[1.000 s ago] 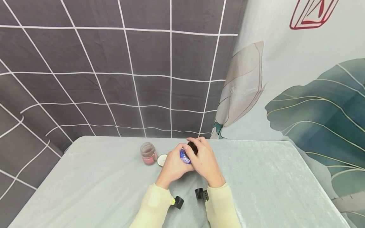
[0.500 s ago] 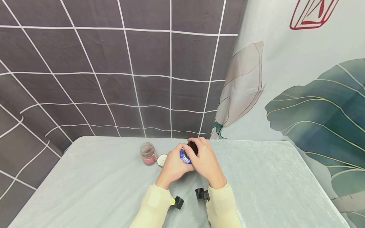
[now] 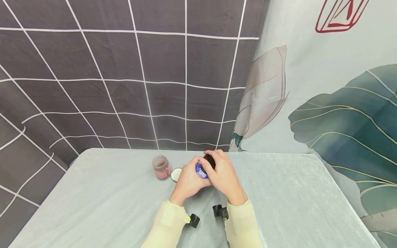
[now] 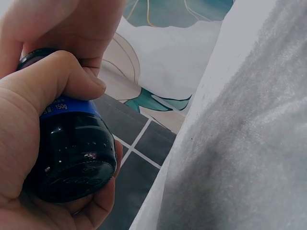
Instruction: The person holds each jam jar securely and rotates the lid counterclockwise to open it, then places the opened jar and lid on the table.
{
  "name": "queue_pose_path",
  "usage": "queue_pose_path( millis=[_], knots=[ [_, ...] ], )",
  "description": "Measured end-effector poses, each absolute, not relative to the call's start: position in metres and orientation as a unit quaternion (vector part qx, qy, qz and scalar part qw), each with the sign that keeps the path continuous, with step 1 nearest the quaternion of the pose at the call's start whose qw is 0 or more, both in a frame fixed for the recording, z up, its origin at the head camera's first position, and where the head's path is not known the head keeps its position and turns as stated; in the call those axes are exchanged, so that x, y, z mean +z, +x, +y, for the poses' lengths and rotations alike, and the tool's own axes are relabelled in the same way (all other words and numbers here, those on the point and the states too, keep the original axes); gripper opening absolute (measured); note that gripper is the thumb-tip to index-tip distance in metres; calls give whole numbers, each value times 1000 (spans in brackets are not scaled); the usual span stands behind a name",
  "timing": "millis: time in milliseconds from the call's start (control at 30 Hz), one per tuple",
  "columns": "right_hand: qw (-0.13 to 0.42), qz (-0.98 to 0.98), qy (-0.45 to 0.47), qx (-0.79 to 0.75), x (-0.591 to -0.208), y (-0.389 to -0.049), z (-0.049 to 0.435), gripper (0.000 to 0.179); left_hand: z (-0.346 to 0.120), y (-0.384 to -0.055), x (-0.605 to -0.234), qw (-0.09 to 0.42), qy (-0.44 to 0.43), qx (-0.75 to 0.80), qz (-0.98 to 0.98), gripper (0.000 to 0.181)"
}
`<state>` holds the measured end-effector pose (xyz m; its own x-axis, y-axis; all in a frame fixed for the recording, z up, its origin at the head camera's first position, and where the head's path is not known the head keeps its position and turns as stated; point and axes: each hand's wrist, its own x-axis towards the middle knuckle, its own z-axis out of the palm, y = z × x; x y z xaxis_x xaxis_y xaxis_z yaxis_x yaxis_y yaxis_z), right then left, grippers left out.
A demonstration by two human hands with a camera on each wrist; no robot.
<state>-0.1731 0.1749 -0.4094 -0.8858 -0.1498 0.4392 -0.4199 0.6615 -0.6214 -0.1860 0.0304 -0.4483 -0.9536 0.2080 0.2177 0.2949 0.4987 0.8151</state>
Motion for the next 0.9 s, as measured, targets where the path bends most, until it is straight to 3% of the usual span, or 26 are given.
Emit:
queue_pose_path(
  millis=[900],
  knots=[
    [178, -896, 167, 371, -409, -173, 175, 36, 30, -188, -449, 42, -145, -485, -861, 60]
  ],
)
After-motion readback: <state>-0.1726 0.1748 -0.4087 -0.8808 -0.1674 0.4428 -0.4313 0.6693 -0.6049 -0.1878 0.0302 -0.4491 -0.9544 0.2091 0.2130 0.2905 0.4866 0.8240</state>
